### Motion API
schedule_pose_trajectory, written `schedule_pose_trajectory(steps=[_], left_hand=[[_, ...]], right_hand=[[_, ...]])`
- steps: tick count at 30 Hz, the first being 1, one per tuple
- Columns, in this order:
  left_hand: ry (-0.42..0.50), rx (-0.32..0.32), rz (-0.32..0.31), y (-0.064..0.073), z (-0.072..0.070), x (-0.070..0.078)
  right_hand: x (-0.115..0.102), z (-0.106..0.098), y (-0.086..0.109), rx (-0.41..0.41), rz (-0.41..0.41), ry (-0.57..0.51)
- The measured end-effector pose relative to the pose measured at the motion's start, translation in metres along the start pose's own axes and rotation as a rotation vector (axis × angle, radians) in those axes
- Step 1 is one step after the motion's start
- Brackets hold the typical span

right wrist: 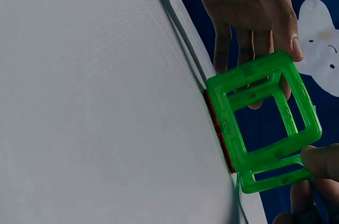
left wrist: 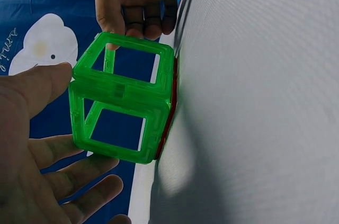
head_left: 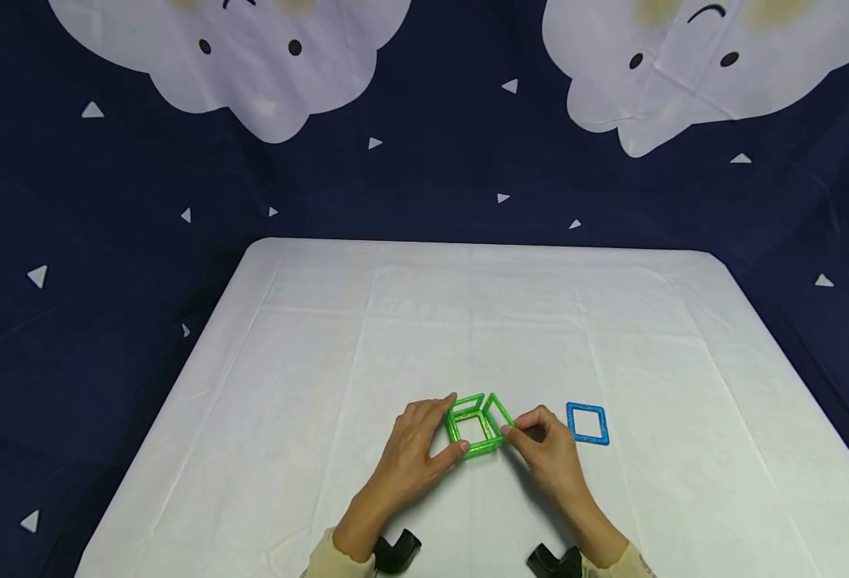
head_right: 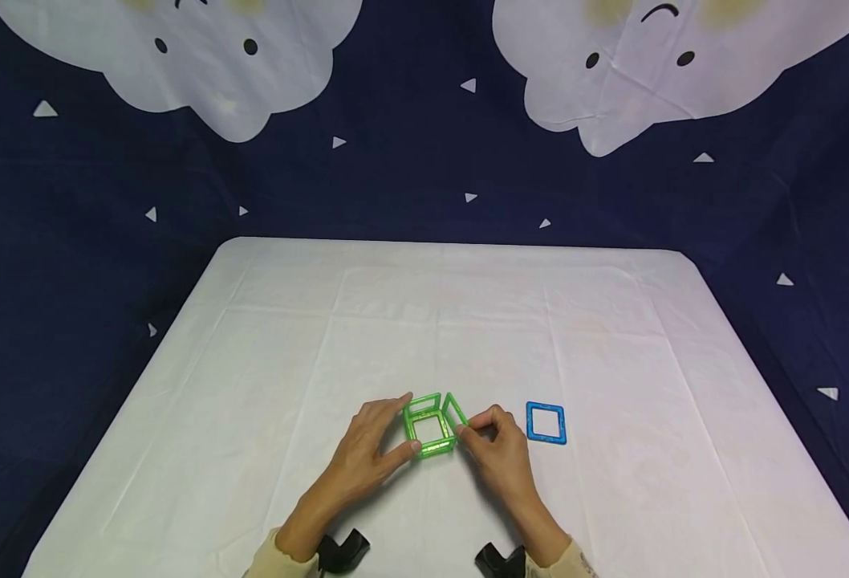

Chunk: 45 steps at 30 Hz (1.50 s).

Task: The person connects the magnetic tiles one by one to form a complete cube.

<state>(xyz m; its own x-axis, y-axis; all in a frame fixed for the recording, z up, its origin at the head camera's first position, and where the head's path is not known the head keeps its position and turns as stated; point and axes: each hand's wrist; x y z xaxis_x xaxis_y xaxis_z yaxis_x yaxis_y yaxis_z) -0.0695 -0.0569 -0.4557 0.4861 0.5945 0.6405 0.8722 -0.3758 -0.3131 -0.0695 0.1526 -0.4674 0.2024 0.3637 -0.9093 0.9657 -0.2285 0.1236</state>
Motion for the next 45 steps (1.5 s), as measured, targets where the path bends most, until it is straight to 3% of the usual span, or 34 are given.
schedule_pose_trajectory(steps=[5,17,37,45], left_hand=[[0.004,0.008,0.011,0.0005,0.0003,-0.0007],[0.006,0.010,0.013,0.0005,-0.0001,-0.0014],[-0.004,-0.013,0.003,-0.0006,-0.0001,-0.0001],[0.002,0.005,0.023,-0.0008,0.0005,-0.0010]], right_hand=[[0.0010,0.0032,-0.0010,-0.014,0.020,-0.012],[0.0036,0.0010,0.0001,-0.055,-0.041,-0.024],[0.0049,0.0022,0.0003,-0.100,-0.062,-0.003],[-0.0013,0.0042,-0.0001,-0.043,-0.059,0.057]])
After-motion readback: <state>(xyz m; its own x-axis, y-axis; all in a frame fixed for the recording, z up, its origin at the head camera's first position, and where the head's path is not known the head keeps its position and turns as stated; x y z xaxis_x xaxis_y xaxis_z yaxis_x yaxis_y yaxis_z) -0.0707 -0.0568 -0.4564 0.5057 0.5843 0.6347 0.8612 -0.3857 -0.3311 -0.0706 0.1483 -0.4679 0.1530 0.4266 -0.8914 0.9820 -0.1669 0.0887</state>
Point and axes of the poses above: each hand's wrist, its own y-axis away from the middle knuckle, its own z-axis out of the palm, x = y × z, and after that the axes turned 6 degrees about z, right-handed
